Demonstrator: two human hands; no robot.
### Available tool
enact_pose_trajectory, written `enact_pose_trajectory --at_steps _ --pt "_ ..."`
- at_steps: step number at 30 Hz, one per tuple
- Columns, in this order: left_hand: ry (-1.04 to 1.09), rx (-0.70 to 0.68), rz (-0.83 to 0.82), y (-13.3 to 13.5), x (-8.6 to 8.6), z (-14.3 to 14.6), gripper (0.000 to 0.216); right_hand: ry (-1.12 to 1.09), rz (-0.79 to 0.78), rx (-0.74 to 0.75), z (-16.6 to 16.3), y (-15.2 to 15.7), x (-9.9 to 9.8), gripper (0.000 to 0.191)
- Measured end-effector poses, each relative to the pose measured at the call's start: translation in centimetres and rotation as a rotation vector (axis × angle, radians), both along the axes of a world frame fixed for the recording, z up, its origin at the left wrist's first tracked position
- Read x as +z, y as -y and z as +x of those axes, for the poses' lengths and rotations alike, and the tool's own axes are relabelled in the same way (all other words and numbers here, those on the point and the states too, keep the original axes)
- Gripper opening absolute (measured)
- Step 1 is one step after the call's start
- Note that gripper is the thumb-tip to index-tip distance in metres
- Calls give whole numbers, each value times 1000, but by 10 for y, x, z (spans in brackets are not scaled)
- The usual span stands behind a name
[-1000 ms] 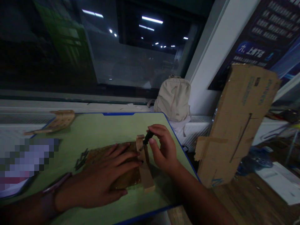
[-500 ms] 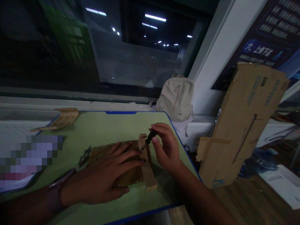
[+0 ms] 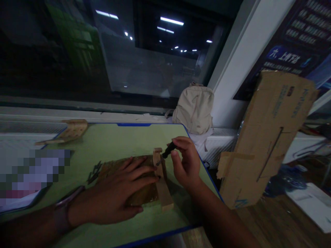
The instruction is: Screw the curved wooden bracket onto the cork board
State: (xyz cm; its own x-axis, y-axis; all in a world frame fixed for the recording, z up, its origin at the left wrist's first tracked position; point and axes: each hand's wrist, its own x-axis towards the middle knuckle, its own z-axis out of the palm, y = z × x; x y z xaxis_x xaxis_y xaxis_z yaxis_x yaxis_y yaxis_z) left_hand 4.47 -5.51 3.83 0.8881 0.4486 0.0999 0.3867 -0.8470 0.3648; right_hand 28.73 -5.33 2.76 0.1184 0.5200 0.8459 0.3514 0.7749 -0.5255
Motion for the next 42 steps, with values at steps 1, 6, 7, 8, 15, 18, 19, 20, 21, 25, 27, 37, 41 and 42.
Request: enact_pose_trajectory --at_steps 1,6,7,8,15,18,19,20,21,25,27,37,41,42 --pt "-4 0 0 0 1 0 76 -2 -13 47 -1 0 0 23" --pt "6 3 -2 0 3 1 75 0 -71 198 -6 3 3 32" --pt "8 3 -4 0 2 1 75 2 -73 187 -5 3 3 31" --pt "10 2 -6 0 2 1 75 4 -66 163 -4 3 3 31" --pt "35 -9 20 0 1 -1 74 101 69 19 2 -2 0 27" --pt "35 -6 23 1 1 0 73 82 3 85 -1 0 -1 27" --pt "32 -7 19 1 1 0 73 64 -27 121 -2 1 -1 28" --pt "29 -9 14 1 2 0 74 49 -58 153 -2 1 0 29" --pt "24 -10 9 1 2 0 74 38 -82 172 -3 2 0 29" --pt "1 -2 -4 1 3 0 76 15 -24 77 -2 0 0 27" --pt "4 -1 -5 1 2 0 76 44 54 11 0 -2 0 29" --pt "29 -6 10 0 3 1 73 23 -71 171 -4 2 -1 26" --pt "40 -10 10 0 1 1 76 25 -26 53 0 -1 -1 26" --pt "39 -11 12 0 1 1 77 48 -4 35 1 -2 -1 28"
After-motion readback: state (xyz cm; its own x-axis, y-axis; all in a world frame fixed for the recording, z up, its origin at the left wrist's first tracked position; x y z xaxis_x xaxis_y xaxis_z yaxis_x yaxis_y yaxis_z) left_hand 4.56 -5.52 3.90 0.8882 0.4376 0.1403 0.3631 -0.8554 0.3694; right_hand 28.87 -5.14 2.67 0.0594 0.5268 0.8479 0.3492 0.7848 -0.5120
